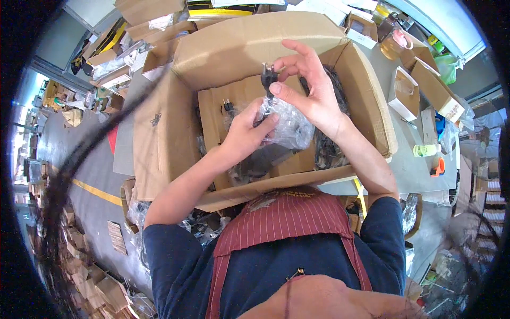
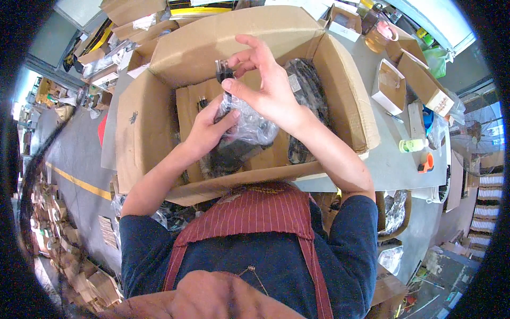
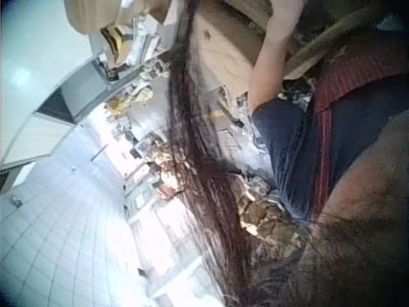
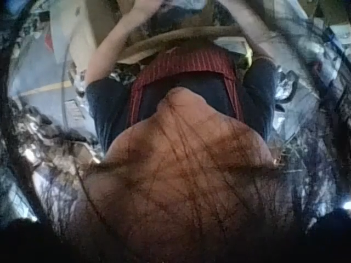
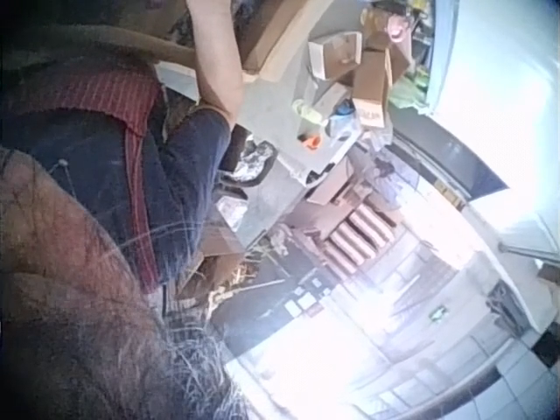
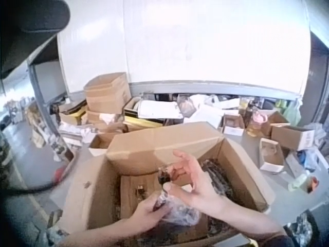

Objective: The person handles black power cables inside plastic bags within a cardboard box, picks up a white square item, and then moves the box aside to show a large bin filled with more packaged cables.

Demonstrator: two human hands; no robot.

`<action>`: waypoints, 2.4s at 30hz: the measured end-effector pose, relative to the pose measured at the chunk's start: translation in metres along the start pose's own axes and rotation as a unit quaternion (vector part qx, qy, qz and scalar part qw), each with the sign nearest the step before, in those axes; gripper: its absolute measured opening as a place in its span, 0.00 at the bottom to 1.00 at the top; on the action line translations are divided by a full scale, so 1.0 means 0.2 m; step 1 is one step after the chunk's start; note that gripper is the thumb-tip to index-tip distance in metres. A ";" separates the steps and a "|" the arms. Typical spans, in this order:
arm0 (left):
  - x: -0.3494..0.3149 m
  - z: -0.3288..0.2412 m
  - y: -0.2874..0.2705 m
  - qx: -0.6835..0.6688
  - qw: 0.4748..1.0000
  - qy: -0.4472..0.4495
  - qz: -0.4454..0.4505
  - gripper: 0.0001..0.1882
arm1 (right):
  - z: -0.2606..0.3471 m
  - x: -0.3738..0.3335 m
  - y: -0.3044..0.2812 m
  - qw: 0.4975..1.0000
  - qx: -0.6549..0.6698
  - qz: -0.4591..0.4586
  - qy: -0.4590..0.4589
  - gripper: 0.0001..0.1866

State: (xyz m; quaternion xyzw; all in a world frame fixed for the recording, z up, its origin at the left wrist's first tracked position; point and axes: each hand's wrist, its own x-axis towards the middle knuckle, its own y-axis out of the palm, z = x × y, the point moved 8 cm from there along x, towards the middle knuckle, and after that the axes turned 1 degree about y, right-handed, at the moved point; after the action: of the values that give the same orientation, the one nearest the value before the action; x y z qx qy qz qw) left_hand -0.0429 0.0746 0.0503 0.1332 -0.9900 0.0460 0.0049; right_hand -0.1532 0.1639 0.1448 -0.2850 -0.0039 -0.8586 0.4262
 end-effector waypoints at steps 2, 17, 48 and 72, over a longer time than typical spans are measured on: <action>0.00 -0.03 0.01 0.020 1.000 0.017 0.009 0.18 | 0.00 0.00 -0.01 1.000 0.002 -0.010 -0.006 0.39; 0.01 -0.18 -0.08 0.034 0.991 0.109 -0.066 0.12 | 0.00 0.00 0.04 0.991 0.124 -0.018 0.044 0.36; 0.00 -0.22 -0.31 -0.105 0.964 0.166 -0.178 0.20 | 0.10 -0.09 0.10 0.999 0.041 -0.006 0.023 0.34; -0.07 -0.35 -0.31 0.242 0.923 0.213 -0.208 0.15 | 0.18 -0.09 0.03 0.999 -0.005 -0.014 -0.052 0.26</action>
State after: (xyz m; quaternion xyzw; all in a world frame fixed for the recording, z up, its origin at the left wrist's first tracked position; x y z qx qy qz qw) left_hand -0.0139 0.0240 0.1258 0.3207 -0.8742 0.3092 0.1930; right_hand -0.1222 0.1823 0.1638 -0.3311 -0.0256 -0.8486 0.4117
